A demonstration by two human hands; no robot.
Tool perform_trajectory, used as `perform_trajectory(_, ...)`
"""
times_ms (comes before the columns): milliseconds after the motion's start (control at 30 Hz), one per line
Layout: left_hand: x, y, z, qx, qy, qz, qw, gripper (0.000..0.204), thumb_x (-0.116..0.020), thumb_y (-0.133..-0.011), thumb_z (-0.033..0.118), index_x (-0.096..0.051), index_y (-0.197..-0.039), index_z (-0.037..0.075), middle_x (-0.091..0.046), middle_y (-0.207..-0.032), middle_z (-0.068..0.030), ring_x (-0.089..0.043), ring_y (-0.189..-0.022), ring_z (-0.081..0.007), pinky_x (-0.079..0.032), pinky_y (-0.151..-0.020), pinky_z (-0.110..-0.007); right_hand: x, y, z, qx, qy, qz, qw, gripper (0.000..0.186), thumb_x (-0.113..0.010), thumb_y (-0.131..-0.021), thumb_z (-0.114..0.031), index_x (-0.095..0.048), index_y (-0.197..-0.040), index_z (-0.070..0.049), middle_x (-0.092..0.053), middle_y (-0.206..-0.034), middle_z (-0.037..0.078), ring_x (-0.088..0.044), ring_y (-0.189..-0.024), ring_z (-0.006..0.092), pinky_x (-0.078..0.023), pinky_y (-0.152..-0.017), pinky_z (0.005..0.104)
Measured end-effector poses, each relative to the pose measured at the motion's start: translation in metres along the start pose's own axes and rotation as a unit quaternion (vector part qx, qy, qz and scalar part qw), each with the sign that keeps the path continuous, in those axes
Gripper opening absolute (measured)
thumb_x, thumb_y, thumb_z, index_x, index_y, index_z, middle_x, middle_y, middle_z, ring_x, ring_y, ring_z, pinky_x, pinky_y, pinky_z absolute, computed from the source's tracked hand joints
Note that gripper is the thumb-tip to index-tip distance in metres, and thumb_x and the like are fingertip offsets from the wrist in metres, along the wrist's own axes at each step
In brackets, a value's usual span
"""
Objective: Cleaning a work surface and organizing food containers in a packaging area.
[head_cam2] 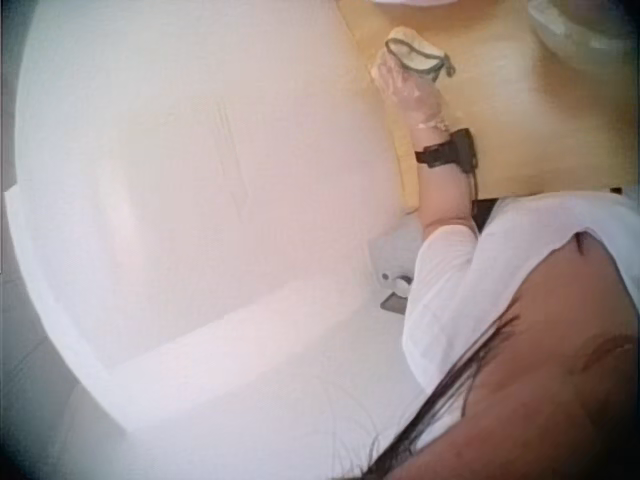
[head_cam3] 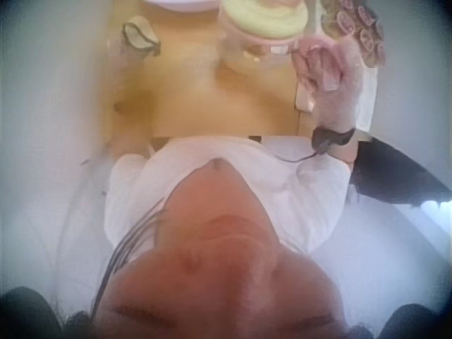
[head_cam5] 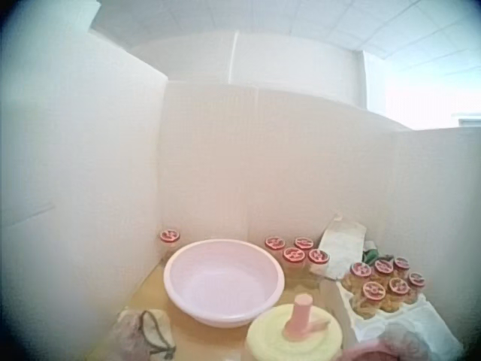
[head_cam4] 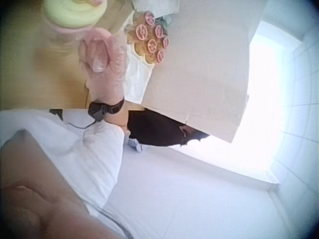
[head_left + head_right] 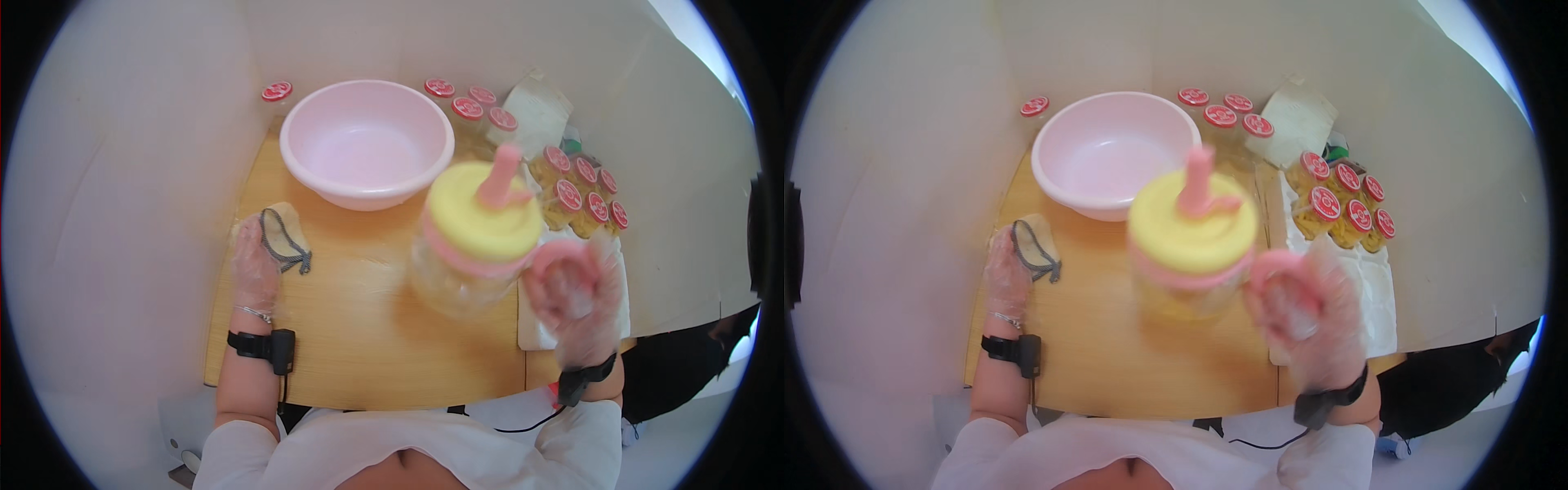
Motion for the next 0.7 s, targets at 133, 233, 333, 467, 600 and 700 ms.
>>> perform_trajectory(133,-0.007,0.001,0.010,0.097,0.242,0.020,0.965,0.034,-0.048,-0.103,0.022,-0.052,-0.129,0.002,-0.056,-0.123,-0.0060,-0.054,-0.114,-0.0175,-0.042,-0.102,-0.034,-0.010,-0.009,0.043,-0.054,-0.022,-0.211,0.976,0.044,-0.051,-0.097,-0.041,-0.070,-0.100,-0.002,-0.044,-0.059,-0.001,-0.046,-0.058,0.0144,-0.036,-0.050,0.0270)
perform_trajectory(233,-0.010,0.002,0.029,0.111,0.209,0.085,0.968,0.036,-0.050,-0.102,0.021,-0.050,-0.133,0.002,-0.055,-0.126,-0.0063,-0.052,-0.118,-0.0175,-0.039,-0.104,-0.033,-0.034,-0.017,0.068,-0.098,0.018,-0.258,0.961,0.039,-0.055,-0.096,-0.038,-0.067,-0.091,-0.002,-0.043,-0.057,0.000,-0.047,-0.060,0.0155,-0.038,-0.052,0.0291)
perform_trajectory(333,-0.021,0.009,0.046,0.129,0.214,0.089,0.964,0.036,-0.052,-0.100,0.020,-0.052,-0.131,0.002,-0.055,-0.128,-0.0065,-0.050,-0.121,-0.0178,-0.036,-0.106,-0.033,-0.037,-0.029,0.106,-0.161,0.053,-0.266,0.949,0.040,-0.056,-0.096,-0.034,-0.060,-0.070,-0.004,-0.044,-0.057,0.003,-0.047,-0.060,0.0164,-0.040,-0.055,0.0299)
perform_trajectory(467,-0.026,0.016,0.092,0.096,0.135,-0.014,0.986,0.034,-0.058,-0.094,0.018,-0.059,-0.124,0.002,-0.057,-0.125,-0.0058,-0.049,-0.120,-0.0176,-0.034,-0.108,-0.034,-0.030,-0.038,0.133,-0.212,0.075,-0.253,0.941,0.050,-0.053,-0.099,-0.030,-0.041,-0.055,-0.008,-0.046,-0.057,0.006,-0.048,-0.058,0.0171,-0.043,-0.062,0.0304)
perform_trajectory(600,-0.021,0.017,0.098,-0.003,0.052,-0.200,0.978,0.033,-0.072,-0.082,0.011,-0.066,-0.113,0.005,-0.062,-0.111,-0.0067,-0.055,-0.108,-0.0183,-0.040,-0.100,-0.032,-0.028,-0.050,0.131,-0.208,0.100,-0.282,0.931,0.051,-0.057,-0.097,-0.029,-0.045,-0.052,-0.010,-0.044,-0.055,0.004,-0.051,-0.060,0.0181,-0.044,-0.063,0.0316)
perform_trajectory(700,-0.037,0.017,0.114,-0.082,-0.104,-0.289,0.948,0.033,-0.076,-0.073,0.007,-0.069,-0.105,0.006,-0.065,-0.098,-0.0072,-0.058,-0.095,-0.0213,-0.044,-0.094,-0.034,-0.024,-0.060,0.134,-0.242,0.078,-0.321,0.912,0.051,-0.058,-0.097,-0.032,-0.045,-0.053,-0.010,-0.048,-0.056,0.005,-0.051,-0.060,0.0185,-0.045,-0.068,0.0303)
Point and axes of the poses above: each hand's wrist, its own y-axis away from the middle knuckle, its own x-axis out of the back of the hand, z = x × y, the point moved 1 cm from there along -y, towards the middle knuckle
